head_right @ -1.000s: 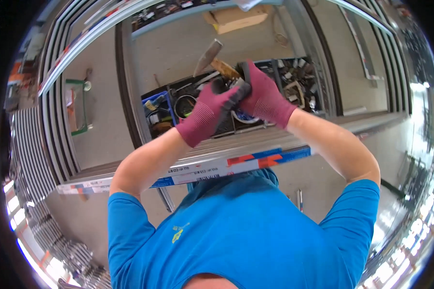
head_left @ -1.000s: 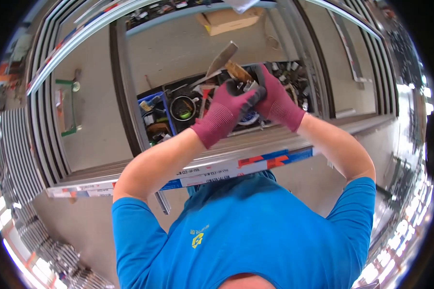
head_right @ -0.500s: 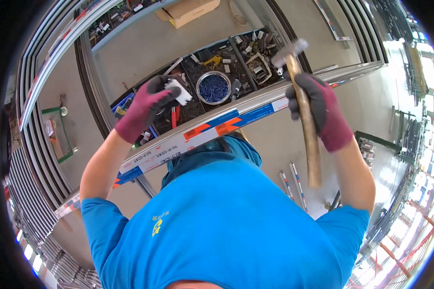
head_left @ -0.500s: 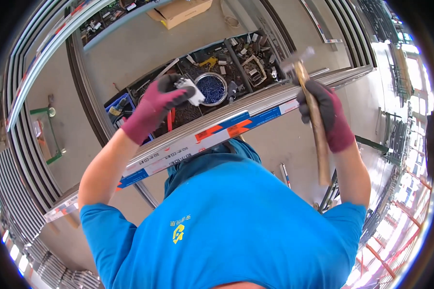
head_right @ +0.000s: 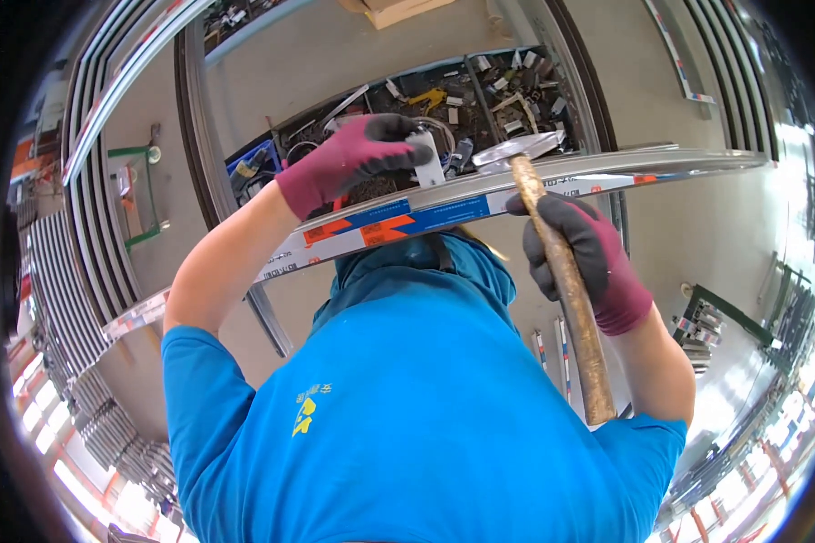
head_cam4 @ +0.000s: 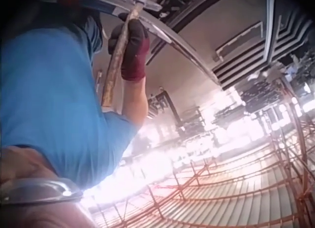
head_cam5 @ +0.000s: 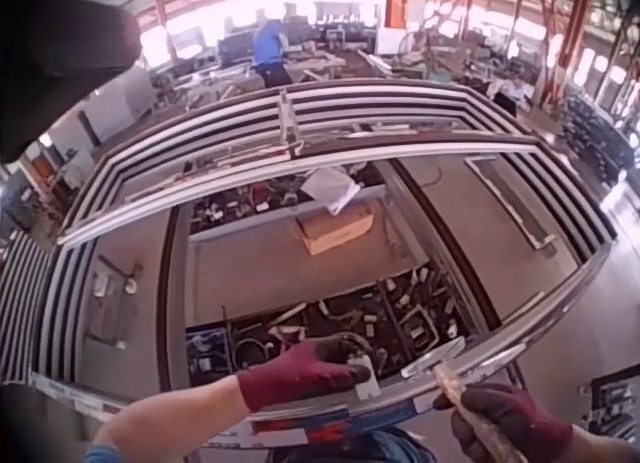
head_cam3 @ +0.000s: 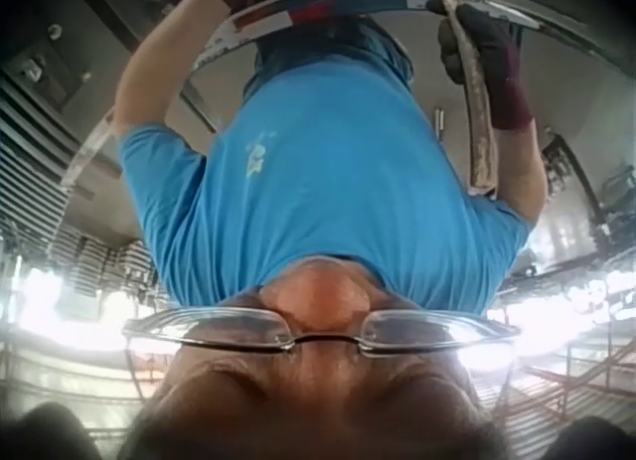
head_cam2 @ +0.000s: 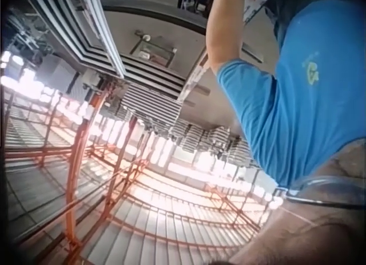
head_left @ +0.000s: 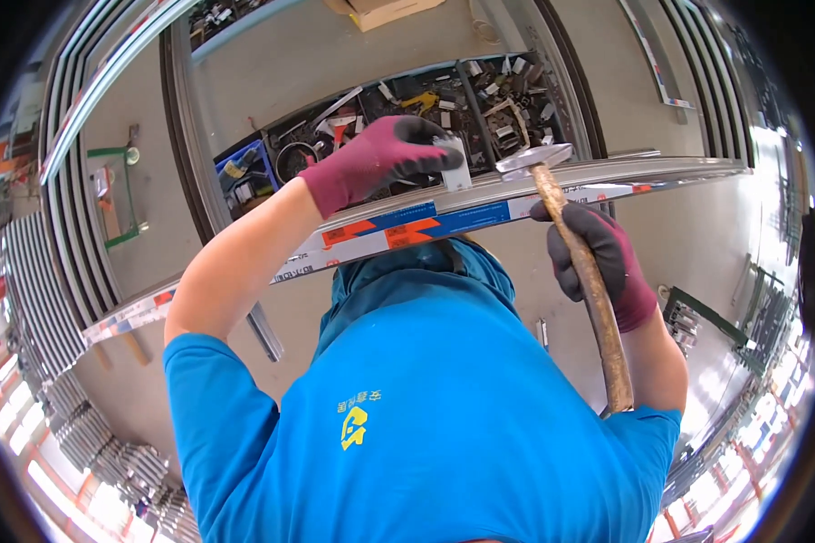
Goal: Assembling metal frame components using a pneumatic screwdriver and a hammer on a workshop table.
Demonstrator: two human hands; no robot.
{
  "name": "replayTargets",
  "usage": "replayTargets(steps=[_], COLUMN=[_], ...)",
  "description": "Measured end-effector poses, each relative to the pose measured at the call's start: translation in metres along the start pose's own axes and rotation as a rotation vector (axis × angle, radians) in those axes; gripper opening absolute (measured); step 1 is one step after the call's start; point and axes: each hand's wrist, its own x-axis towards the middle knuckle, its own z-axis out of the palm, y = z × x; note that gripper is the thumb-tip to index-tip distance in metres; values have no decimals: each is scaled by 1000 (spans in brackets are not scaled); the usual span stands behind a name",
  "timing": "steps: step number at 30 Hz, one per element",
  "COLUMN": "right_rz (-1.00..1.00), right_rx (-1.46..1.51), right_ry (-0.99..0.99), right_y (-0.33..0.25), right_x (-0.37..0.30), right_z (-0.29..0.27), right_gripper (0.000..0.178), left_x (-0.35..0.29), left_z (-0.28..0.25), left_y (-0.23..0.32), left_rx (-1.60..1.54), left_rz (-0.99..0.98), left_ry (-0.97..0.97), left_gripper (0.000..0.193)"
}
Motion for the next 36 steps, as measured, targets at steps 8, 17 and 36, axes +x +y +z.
replayTargets(steps=[8, 17, 36], right_rz=[12, -197, -379], right_rx=[-61, -421, -1322], right_ry=[-43, -153, -358], right_y=[-16, -59, -91], right_x=[17, 43, 146], right_z=[-50, -46, -5], right_gripper=[47, 59, 42], left_x=[-8, -14, -9], left_z=[-7, -5, -10], left_y=[-13, -10, -18], left_rx=[59, 250, 82], left_rz=[-132, -135, -43], left_ry=[-36, -5, -63], left_gripper=[43, 43, 59])
